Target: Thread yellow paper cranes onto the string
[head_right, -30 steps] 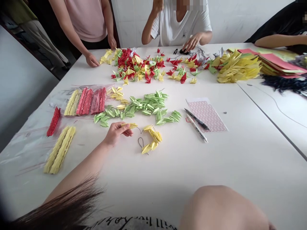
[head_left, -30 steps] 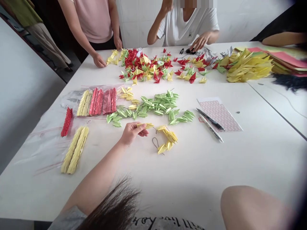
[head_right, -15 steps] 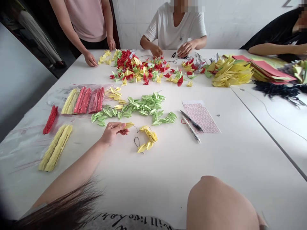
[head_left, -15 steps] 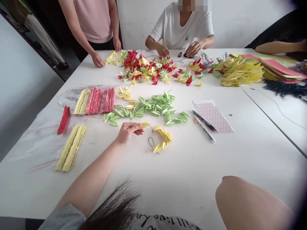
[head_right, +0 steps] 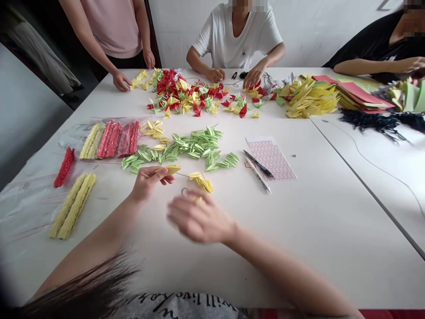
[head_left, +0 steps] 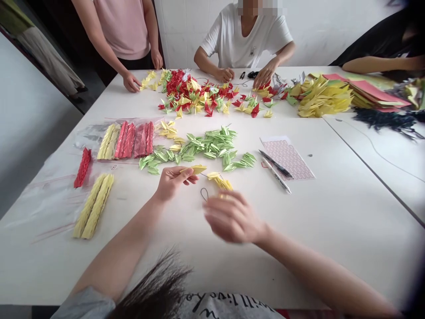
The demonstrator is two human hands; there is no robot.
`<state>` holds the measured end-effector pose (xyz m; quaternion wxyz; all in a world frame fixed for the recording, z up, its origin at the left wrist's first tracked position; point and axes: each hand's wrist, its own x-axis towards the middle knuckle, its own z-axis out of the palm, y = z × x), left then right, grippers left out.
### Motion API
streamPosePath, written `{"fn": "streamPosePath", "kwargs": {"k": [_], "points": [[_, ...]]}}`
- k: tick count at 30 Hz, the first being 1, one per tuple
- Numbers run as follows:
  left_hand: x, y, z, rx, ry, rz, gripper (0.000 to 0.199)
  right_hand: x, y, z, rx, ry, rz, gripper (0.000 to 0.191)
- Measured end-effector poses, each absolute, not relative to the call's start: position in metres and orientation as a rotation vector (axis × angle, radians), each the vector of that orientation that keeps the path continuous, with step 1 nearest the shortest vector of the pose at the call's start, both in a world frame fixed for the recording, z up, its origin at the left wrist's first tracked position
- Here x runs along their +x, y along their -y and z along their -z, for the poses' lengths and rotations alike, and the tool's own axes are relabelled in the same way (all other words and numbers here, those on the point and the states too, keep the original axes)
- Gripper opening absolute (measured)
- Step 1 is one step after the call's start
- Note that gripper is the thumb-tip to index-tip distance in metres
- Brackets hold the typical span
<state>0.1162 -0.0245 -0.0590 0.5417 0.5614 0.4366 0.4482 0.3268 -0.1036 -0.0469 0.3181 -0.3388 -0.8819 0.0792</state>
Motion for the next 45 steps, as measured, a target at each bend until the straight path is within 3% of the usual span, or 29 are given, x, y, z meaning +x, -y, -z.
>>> {"fn": "streamPosePath", "kwargs": {"k": [6,14,19,22,25,29,33,36,45], "points": [[0.113,0.026,0.050,1.395,-1.032,-1.158,0.036,0.322,0.047,0.063,-1.430,2.353,-0.283,0.054],[0.088,0.014,0.042,1.463,-1.160,-1.218,0.034,0.332,0.033,0.067,-1.496,2.182,-0.561,0.014],[0.068,0.009,0.048,1.648,-1.351,-0.937,0.029,0.344,0.030,0.062,-1.410,1.703,-1.181,0.026],[0.057,0.012,0.055,1.798,-1.445,-0.726,0.023,0.345,0.029,0.064,-1.317,1.603,-1.344,0.028],[0.056,0.018,0.052,1.991,-1.431,-0.595,0.018,0.340,0.031,0.066,-1.362,1.709,-1.291,0.031],[0.076,0.026,0.037,2.183,-1.327,-0.682,0.020,0.332,0.034,0.063,-1.414,1.886,-1.138,0.030],[0.108,0.027,0.035,2.069,-1.291,-0.621,0.036,0.325,0.036,0.062,-1.370,1.947,-1.012,0.024],[0.124,0.020,0.044,1.920,-1.284,-0.591,0.027,0.324,0.035,0.064,-1.358,1.925,-0.986,0.025],[0.124,0.007,0.068,1.253,-1.101,-0.701,0.045,0.345,0.028,0.058,-1.458,1.839,-1.133,0.024]]}}
